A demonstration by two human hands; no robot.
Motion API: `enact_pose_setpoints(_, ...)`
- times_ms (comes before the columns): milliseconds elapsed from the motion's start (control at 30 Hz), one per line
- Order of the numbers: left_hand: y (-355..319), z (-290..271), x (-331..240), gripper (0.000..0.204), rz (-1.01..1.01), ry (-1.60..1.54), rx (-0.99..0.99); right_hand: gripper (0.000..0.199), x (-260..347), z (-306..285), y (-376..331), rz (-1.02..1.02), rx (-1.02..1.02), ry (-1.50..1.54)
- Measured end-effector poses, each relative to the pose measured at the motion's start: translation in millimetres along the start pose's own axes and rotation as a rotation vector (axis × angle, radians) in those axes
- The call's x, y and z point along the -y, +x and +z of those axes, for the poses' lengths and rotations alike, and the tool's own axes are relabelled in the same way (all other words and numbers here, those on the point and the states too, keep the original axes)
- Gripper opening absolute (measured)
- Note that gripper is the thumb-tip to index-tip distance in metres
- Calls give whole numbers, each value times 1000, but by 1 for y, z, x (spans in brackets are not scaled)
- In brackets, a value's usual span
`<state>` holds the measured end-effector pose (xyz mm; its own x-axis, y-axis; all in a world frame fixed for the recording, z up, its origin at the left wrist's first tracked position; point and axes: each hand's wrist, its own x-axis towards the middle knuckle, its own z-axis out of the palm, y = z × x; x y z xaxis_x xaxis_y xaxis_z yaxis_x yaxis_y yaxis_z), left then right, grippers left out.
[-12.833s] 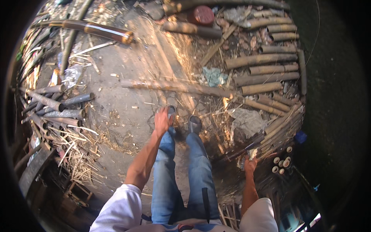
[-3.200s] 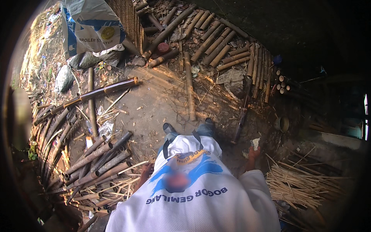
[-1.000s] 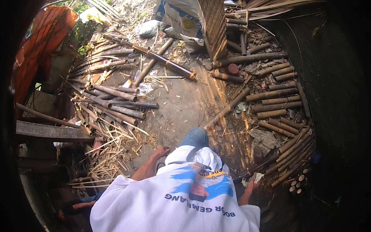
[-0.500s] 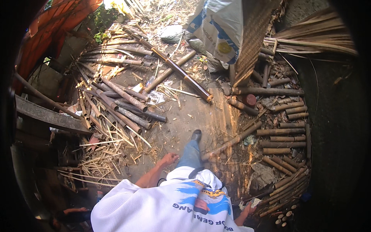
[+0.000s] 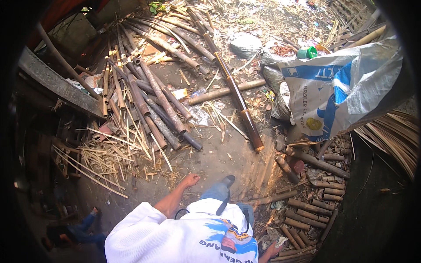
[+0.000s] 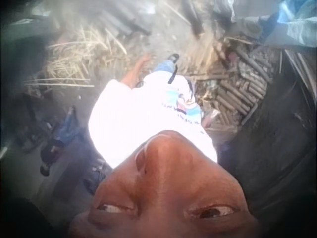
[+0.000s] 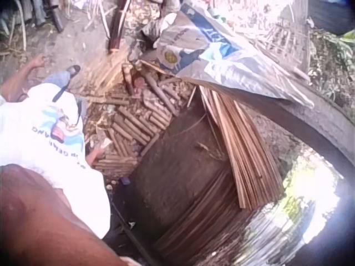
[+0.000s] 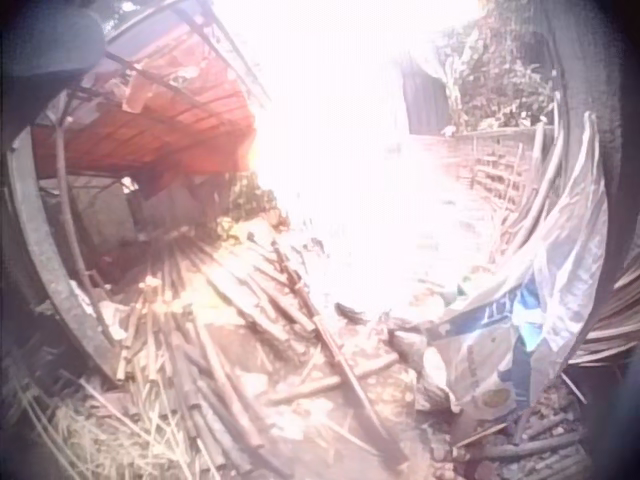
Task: The person sits on the ground and rubs a long bamboo pole with a cloth to polish its surface. They rotate the pole and continue rubbing along its length, then stand briefly before resuming the same rubbing action on the pole.
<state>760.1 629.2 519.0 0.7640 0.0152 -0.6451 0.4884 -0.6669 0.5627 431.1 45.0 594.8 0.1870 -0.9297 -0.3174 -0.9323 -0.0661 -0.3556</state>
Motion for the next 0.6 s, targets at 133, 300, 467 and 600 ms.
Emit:
enact_pose_setpoints(133,28,-21,-31,39,-2,-250,-148,80,75,3,24,-67,-22,-123)
enact_pose_setpoints(300,27,-19,-33,37,-75,-279,-125,77,120,21,50,-146,-57,-59)
enact_pose_setpoints(467,-1,3,-6,34,-326,-183,-28,76,115,43,75,-161,63,-26)
enact_pose_setpoints(600,-25,15,-3,32,-388,-206,-2,76,111,57,91,-102,60,5)
